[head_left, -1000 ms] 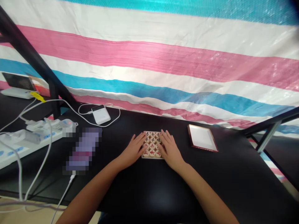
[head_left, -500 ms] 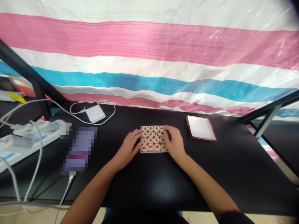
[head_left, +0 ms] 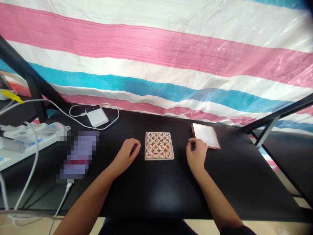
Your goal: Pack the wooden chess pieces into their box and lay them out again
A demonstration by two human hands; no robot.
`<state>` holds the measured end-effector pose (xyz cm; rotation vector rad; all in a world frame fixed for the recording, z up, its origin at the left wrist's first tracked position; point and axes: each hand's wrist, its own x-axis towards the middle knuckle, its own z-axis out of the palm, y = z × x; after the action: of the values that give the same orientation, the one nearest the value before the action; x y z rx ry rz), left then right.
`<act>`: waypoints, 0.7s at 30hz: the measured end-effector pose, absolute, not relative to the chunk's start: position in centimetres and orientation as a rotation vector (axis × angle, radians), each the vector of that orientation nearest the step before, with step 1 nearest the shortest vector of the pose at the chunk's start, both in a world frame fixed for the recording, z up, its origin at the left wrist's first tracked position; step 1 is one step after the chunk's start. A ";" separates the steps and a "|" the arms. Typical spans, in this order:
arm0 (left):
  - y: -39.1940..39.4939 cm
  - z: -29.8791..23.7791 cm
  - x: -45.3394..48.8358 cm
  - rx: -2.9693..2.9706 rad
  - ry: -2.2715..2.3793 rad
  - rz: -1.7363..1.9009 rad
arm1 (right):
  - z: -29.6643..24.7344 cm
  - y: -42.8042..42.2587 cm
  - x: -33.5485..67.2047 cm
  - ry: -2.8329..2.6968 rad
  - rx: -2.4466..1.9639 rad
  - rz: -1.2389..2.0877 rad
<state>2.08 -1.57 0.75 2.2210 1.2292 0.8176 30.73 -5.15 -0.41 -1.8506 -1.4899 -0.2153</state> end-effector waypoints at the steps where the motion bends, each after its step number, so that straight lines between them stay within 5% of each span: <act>1: -1.6 0.7 2.1 2.222 1.218 0.807 | -0.7 -5.2 31.0 -1.479 -1.870 -0.220; 21: -2.4 -0.7 4.5 2.342 1.009 0.656 | 0.5 -7.1 28.5 -1.616 -1.741 0.019</act>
<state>4.52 -2.45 -0.70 2.3418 1.0088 0.6556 28.50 -7.06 0.50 -1.7412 -1.6156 0.0187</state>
